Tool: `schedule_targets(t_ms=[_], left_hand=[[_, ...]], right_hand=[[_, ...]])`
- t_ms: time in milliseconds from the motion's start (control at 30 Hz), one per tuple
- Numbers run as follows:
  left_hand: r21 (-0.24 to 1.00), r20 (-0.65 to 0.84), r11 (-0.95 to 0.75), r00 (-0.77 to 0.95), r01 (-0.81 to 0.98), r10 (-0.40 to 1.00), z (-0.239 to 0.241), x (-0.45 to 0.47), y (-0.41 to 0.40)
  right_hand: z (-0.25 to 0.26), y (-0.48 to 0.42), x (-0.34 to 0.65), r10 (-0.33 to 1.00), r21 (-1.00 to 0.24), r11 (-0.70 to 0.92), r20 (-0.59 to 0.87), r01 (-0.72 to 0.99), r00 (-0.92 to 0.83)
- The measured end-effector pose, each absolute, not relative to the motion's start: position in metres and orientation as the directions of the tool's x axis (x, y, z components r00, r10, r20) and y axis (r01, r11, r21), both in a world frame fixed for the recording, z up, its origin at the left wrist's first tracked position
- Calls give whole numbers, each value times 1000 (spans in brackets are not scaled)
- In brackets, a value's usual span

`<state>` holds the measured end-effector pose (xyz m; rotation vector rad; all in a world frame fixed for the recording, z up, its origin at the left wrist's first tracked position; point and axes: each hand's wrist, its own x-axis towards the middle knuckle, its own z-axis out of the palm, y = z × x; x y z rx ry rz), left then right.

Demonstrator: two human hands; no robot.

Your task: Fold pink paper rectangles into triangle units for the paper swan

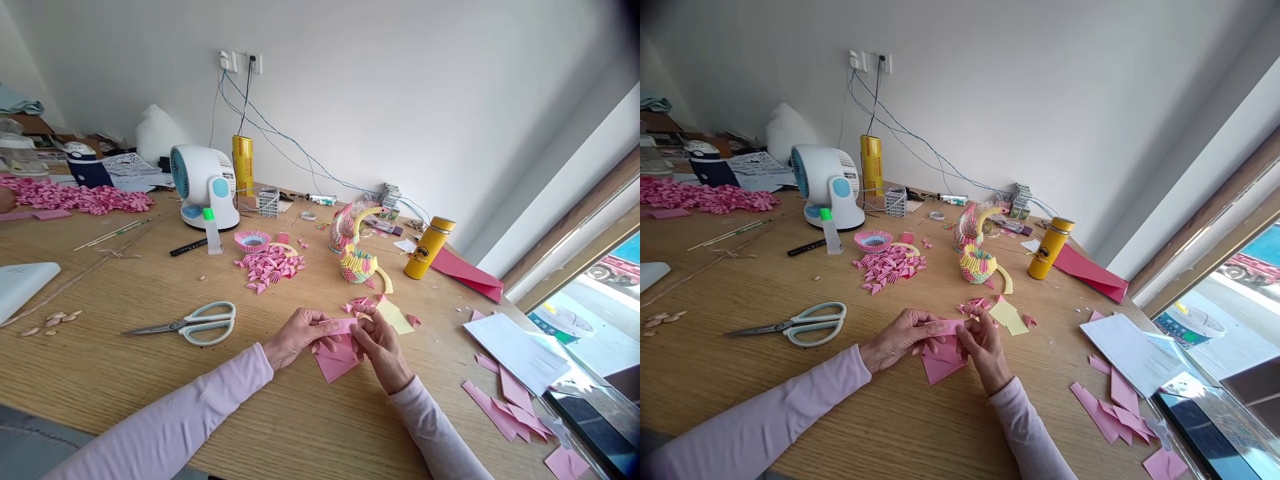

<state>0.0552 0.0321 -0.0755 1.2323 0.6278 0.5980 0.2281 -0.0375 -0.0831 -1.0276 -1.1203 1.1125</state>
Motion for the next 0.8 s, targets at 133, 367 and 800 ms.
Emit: schedule_targets(t_ms=[133,367,800], left_hand=[[978,-106,203,735,-44,670,-74,54,30],[987,-47,141,718,-72,695,-75,57,26],[979,206,-161,604,-127,770,-69,61,29]], right_hand=[[-83,-36,226,970,-973,200,180,-113,163],[-80,-38,216,970,-982,152,127,-112,206],[-82,-40,214,949,-876,267,312,402,50]])
